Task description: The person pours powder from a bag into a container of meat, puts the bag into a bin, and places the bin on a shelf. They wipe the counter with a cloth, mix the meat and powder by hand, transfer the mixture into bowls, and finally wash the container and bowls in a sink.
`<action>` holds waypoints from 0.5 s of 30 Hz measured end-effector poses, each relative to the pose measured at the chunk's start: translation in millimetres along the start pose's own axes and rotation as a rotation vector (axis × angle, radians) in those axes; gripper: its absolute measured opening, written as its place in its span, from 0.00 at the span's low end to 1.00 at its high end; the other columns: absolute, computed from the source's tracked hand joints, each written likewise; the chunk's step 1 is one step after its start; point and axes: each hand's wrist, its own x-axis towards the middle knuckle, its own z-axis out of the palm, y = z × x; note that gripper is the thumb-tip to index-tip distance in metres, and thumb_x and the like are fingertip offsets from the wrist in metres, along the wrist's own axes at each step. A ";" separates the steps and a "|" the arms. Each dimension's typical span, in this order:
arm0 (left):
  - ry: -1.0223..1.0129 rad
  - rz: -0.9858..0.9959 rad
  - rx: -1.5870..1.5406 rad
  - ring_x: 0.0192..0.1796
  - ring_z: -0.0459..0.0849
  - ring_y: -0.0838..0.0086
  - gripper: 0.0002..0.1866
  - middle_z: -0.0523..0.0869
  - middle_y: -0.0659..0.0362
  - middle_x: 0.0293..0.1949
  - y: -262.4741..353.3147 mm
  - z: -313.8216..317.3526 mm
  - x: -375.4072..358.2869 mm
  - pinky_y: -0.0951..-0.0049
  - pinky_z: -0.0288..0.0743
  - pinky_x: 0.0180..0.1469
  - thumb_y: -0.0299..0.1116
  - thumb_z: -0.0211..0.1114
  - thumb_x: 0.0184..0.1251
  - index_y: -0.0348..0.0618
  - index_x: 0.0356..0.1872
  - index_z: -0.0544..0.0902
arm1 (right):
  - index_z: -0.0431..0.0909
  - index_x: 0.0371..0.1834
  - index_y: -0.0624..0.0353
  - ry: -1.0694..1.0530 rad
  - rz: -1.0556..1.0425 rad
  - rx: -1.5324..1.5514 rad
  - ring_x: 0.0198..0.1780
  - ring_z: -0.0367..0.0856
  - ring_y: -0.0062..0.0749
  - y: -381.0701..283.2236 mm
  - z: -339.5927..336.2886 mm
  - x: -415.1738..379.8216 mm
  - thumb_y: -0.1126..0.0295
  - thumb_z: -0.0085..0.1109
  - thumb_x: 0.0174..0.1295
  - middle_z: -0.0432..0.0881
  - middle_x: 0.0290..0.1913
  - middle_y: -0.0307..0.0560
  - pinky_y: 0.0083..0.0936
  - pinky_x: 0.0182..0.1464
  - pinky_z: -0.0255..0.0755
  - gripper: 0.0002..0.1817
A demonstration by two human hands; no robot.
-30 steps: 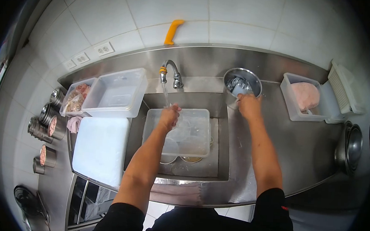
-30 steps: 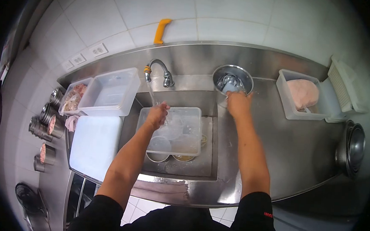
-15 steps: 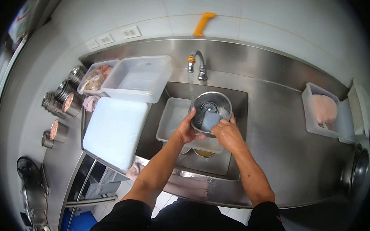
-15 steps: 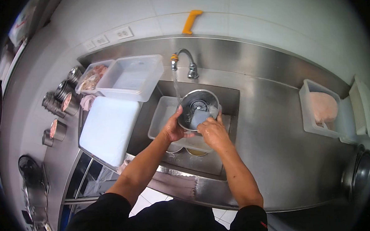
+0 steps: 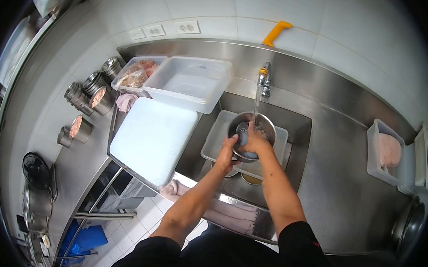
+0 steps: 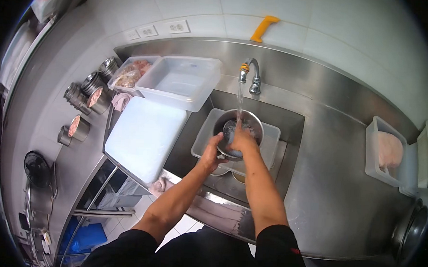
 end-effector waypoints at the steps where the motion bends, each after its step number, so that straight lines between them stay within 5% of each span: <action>1: -0.025 0.015 0.009 0.72 0.59 0.52 0.49 0.57 0.53 0.74 2.0 1.4 0.2 0.39 0.63 0.58 0.65 0.61 0.58 0.58 0.76 0.48 | 0.43 0.79 0.56 -0.001 -0.003 0.011 0.65 0.72 0.62 4.5 16.9 13.8 0.61 0.69 0.52 0.72 0.63 0.71 0.43 0.65 0.69 0.55; 2: -0.052 0.024 0.016 0.75 0.54 0.50 0.54 0.52 0.53 0.77 0.6 1.5 0.4 0.37 0.62 0.59 0.65 0.61 0.58 0.60 0.79 0.41 | 0.40 0.79 0.59 -0.006 -0.001 0.020 0.63 0.73 0.63 0.2 19.0 11.1 0.61 0.68 0.52 0.71 0.62 0.75 0.42 0.65 0.69 0.56; 3: -0.062 -0.030 0.011 0.76 0.52 0.49 0.56 0.50 0.53 0.78 -1.5 -4.7 9.6 0.35 0.60 0.61 0.66 0.61 0.58 0.59 0.80 0.38 | 0.52 0.77 0.56 0.064 0.005 0.092 0.63 0.74 0.62 -5.5 25.1 2.7 0.69 0.64 0.52 0.75 0.61 0.70 0.42 0.64 0.69 0.47; 7: -0.012 -0.028 0.080 0.74 0.57 0.50 0.54 0.55 0.53 0.77 6.0 -8.3 1.4 0.39 0.61 0.63 0.66 0.61 0.59 0.58 0.79 0.42 | 0.70 0.68 0.45 -0.143 -0.143 0.092 0.68 0.69 0.60 1.9 30.6 11.4 0.73 0.56 0.55 0.74 0.65 0.60 0.45 0.66 0.67 0.32; 10: -0.062 0.032 0.070 0.73 0.61 0.55 0.51 0.60 0.53 0.75 28.3 -5.0 -17.1 0.51 0.61 0.68 0.64 0.61 0.62 0.54 0.79 0.46 | 0.72 0.67 0.48 -0.068 -0.074 -0.062 0.71 0.64 0.58 22.6 31.6 16.2 0.68 0.58 0.57 0.71 0.67 0.62 0.46 0.67 0.65 0.30; 13: -0.082 -0.052 0.075 0.71 0.67 0.61 0.49 0.65 0.51 0.73 37.0 -0.2 -16.6 0.61 0.63 0.68 0.61 0.62 0.64 0.50 0.79 0.49 | 0.60 0.75 0.49 0.000 0.062 -0.037 0.75 0.58 0.57 -3.0 27.7 -2.1 0.56 0.58 0.61 0.65 0.70 0.67 0.47 0.69 0.63 0.37; 15: -0.028 0.085 0.053 0.70 0.68 0.61 0.48 0.68 0.50 0.70 29.3 2.9 -3.0 0.62 0.63 0.68 0.60 0.63 0.64 0.51 0.78 0.51 | 0.51 0.79 0.48 -0.021 0.128 0.017 0.76 0.53 0.60 -24.6 22.4 -14.8 0.51 0.55 0.65 0.60 0.72 0.69 0.44 0.72 0.58 0.41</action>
